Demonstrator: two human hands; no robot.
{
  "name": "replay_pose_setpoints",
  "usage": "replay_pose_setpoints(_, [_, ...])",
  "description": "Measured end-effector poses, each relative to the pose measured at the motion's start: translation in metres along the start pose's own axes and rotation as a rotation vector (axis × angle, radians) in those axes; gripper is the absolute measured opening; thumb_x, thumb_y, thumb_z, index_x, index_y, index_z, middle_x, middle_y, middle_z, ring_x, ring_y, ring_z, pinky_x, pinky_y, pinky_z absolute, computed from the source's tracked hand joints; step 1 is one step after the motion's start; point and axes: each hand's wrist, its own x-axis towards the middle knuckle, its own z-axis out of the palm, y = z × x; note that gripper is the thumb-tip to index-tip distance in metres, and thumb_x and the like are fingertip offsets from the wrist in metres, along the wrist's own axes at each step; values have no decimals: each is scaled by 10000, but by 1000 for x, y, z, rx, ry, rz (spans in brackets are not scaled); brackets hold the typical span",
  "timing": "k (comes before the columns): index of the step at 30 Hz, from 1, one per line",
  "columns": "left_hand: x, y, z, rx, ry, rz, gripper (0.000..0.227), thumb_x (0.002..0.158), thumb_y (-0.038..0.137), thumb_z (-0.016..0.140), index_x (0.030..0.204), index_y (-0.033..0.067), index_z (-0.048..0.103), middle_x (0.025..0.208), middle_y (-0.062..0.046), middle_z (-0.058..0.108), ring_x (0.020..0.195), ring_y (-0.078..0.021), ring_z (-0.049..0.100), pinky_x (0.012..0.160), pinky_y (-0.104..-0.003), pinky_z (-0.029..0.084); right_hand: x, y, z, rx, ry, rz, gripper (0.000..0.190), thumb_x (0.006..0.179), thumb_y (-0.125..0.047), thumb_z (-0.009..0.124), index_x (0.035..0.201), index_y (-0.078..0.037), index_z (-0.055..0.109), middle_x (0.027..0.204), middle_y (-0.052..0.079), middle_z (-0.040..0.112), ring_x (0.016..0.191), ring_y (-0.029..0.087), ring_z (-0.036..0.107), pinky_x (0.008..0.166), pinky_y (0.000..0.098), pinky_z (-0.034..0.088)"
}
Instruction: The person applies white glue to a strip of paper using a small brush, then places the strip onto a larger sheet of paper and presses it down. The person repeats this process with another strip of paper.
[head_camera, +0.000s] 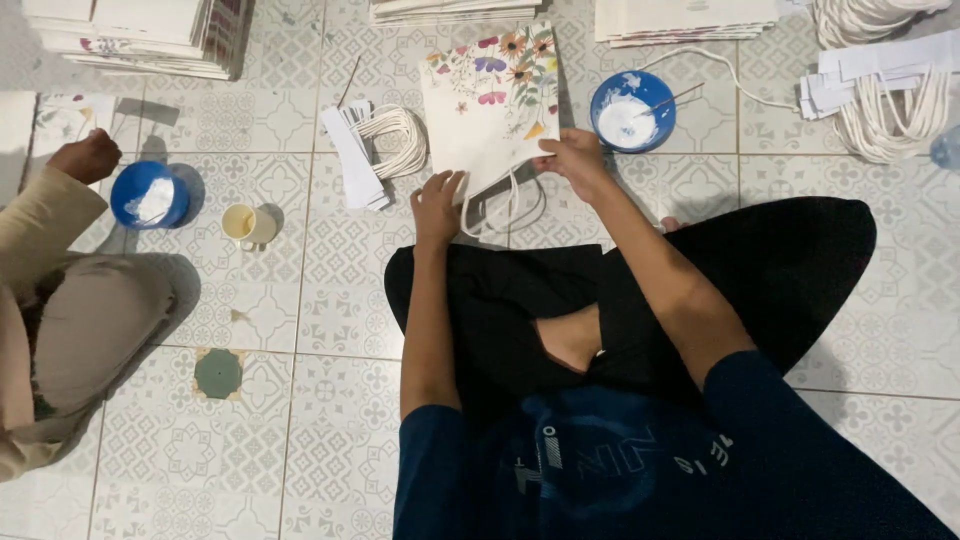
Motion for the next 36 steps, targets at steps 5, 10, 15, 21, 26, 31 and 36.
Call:
replay_pose_setpoints(5, [-42, 57, -98, -505, 502, -23, 336, 878, -50, 618, 1125, 132, 755, 1122, -45, 768, 872, -235, 647, 782, -401, 495, -62, -106, 38, -2, -299, -157, 276, 955, -115, 732, 1155, 15, 594, 991, 165, 718, 850, 255, 771, 817, 357, 677])
replay_pose_setpoints(10, [-89, 80, -147, -627, 952, 89, 239, 781, -105, 561, 964, -29, 695, 936, -116, 749, 786, -261, 676, 783, -340, 539, -126, -160, 27, -197, -552, -557, 489, 1038, -293, 618, 1442, -42, 506, 1166, 200, 708, 1055, 275, 721, 899, 354, 609])
replay_pose_setpoints(15, [-133, 50, -160, -1020, 1054, 90, 72, 908, -123, 574, 922, -52, 566, 924, -158, 672, 839, -233, 681, 831, -366, 623, -148, -140, -32, -323, -101, -852, 741, 1021, -122, 746, 1592, -203, 281, 1550, 248, 428, 1434, 454, 418, 1130, 659, 413])
replay_pose_setpoints(21, [-136, 90, -205, -1349, 1102, 12, 200, 1006, 74, 661, 825, 45, 581, 662, -91, 544, 517, -139, 521, 485, -328, 524, -210, -130, -52, 12, -228, -799, 650, 983, -46, 719, 1535, -138, 389, 1452, 103, 540, 1355, 203, 530, 1077, 334, 540])
replay_pose_setpoints(26, [-143, 116, -172, -1407, 992, -193, 150, 1021, 129, 683, 1146, 53, 655, 963, -79, 713, 791, -122, 673, 704, -288, 600, -225, -116, -71, 58, -29, -713, 285, 983, -12, 733, 1216, -3, 569, 996, 125, 631, 734, 284, 712, 579, 491, 663])
replay_pose_setpoints(31, [-161, 150, -172, -1482, 789, -271, 452, 976, 65, 728, 1391, 36, 551, 1260, -116, 686, 1048, -180, 691, 839, -353, 656, -240, -132, -46, -19, 146, -725, 277, 1033, -5, 690, 1262, 60, 550, 994, 145, 626, 724, 311, 736, 595, 446, 691])
replay_pose_setpoints(36, [-169, 135, -155, -1411, 528, -431, 652, 915, -48, 686, 1512, -2, 429, 1352, -205, 589, 1034, -267, 657, 743, -476, 689, -194, -103, -45, -62, 120, -576, 305, 1024, 16, 650, 1295, 119, 554, 998, 154, 573, 725, 347, 724, 557, 449, 672])
